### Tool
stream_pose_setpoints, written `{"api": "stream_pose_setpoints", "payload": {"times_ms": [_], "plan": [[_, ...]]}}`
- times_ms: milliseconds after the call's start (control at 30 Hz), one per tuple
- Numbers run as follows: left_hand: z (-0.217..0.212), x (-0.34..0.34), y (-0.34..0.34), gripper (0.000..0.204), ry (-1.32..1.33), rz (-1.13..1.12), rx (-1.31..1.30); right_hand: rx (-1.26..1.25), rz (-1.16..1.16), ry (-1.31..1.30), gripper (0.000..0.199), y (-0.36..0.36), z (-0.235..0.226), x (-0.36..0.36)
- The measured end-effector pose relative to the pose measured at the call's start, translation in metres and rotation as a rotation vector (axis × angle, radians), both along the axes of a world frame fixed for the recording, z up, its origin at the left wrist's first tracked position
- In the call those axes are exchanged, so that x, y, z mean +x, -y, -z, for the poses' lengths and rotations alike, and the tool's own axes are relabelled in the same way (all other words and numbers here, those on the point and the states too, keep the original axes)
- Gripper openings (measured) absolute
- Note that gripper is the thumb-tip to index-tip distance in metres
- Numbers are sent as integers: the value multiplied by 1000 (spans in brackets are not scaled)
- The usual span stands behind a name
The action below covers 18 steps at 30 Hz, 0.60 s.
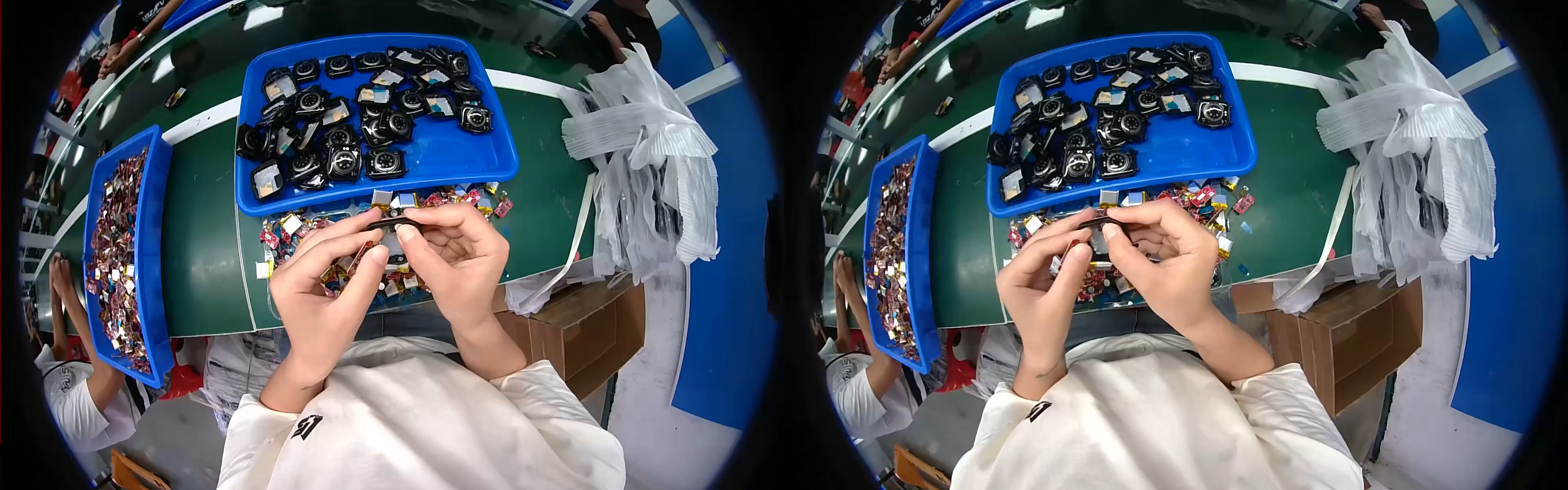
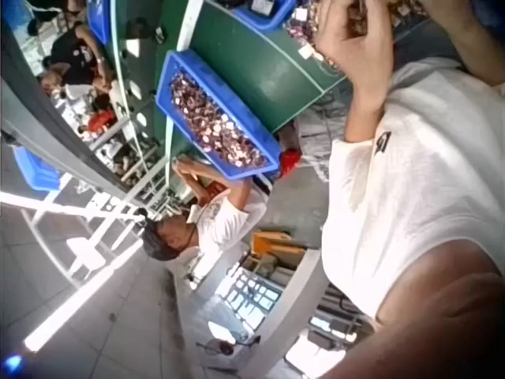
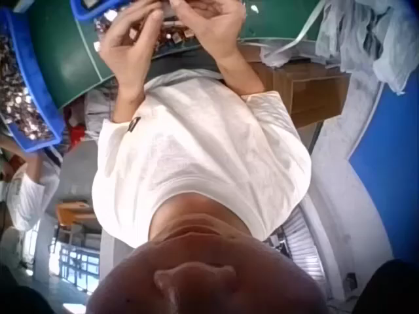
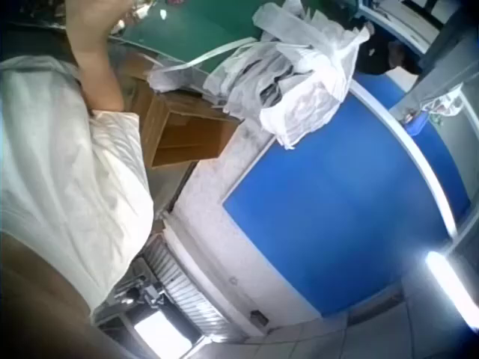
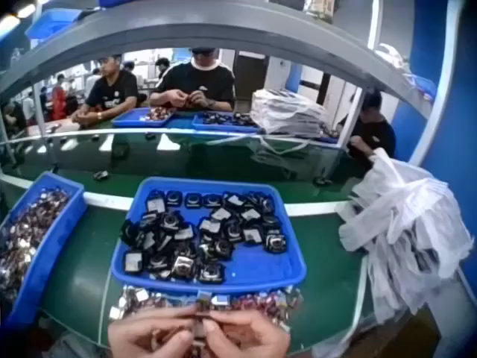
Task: Assemble small electronic components by connecting battery modules and lenses into plastic housings.
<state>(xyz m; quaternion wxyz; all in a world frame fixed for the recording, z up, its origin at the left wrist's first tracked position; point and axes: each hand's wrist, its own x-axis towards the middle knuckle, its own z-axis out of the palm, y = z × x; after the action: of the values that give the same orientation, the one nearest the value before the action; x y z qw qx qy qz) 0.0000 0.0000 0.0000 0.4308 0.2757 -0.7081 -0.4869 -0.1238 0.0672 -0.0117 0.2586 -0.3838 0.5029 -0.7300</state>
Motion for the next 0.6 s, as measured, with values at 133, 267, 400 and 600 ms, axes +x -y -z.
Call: {"api": "stream_pose_setpoints", "payload": {"times_ms": [133,267,400,600], "plan": [[-5,5,1,12,-61,-83,33,28,-27,138,24,1,-6,-2],[-12,14,1,12,99,-52,22,64,-67,220,15,4,-14,0],[-11,17,-2,13,32,63,270,43,-100,169,15,4,-7,-2],[-5,13,2,14,-169,167,620,-21,34,-111,19,7,0,1]]}}
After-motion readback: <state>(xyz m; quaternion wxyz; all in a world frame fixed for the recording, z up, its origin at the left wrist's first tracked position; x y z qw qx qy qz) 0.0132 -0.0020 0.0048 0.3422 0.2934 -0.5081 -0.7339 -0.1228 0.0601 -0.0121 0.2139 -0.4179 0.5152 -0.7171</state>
